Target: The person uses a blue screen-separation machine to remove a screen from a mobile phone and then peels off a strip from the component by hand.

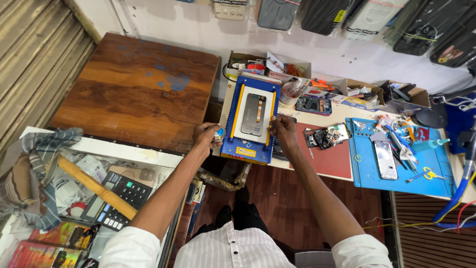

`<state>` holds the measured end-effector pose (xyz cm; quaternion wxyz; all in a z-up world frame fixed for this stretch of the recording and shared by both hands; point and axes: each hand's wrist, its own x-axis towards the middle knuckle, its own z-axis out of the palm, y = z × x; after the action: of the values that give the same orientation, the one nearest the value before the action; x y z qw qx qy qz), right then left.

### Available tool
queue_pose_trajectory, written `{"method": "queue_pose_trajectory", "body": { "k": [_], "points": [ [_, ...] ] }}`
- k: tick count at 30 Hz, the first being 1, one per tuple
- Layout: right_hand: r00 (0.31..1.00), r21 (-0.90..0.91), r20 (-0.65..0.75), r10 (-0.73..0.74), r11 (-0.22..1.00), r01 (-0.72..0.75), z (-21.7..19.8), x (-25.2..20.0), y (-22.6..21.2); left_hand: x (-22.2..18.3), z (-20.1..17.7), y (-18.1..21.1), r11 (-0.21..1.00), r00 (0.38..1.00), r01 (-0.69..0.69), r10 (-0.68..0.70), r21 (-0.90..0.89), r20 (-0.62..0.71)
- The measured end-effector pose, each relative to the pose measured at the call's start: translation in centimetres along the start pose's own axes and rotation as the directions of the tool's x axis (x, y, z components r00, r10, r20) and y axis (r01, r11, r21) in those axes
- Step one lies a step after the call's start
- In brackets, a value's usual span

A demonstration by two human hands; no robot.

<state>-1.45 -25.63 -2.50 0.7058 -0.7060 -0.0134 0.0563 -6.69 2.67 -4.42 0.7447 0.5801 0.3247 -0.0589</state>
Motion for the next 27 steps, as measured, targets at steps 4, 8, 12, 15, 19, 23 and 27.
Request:
{"method": "queue_pose_trajectory", "body": {
  "k": [4, 8, 12, 15, 19, 23, 27],
  "points": [
    [0.999, 0.003, -0.025, 0.031, 1.000, -0.030, -0.1, -1.9, 0.0, 0.7, 1.3, 0.3, 1.000, 1.000, -0.016, 0.016, 0.003, 0.021],
    [0.998, 0.021, -0.044, 0.042, 0.999, -0.041, -0.3, -3.8, 0.3, 1.4, 2.8, 0.5, 0.999, 0.998, -0.039, 0.038, 0.020, 0.052],
    [0.995, 0.048, -0.061, 0.079, 0.996, -0.076, -0.4, -5.6, 0.9, 1.7, 4.5, 1.1, 0.997, 0.994, -0.063, 0.060, 0.033, 0.086],
    [0.993, 0.098, -0.062, 0.100, 0.991, -0.094, -0.6, -7.0, 1.6, 1.4, 5.6, 1.8, 0.995, 0.997, -0.052, 0.046, 0.086, 0.069],
    [0.993, 0.156, -0.067, 0.101, 0.984, -0.090, -0.8, -8.3, 2.4, 0.3, 6.3, 2.8, 0.981, 0.996, -0.081, 0.072, 0.178, 0.060],
    [0.986, 0.148, -0.119, 0.117, 0.984, -0.099, -1.2, -7.9, 2.5, -0.2, 6.0, 3.4, 0.977, 0.995, -0.078, 0.065, 0.199, 0.071],
    [0.943, -0.099, -0.332, 0.001, 0.994, -0.036, -1.4, -6.2, 1.7, 0.3, 5.7, 3.0, 0.993, 0.999, -0.017, 0.011, 0.121, 0.046]
  ]
}}
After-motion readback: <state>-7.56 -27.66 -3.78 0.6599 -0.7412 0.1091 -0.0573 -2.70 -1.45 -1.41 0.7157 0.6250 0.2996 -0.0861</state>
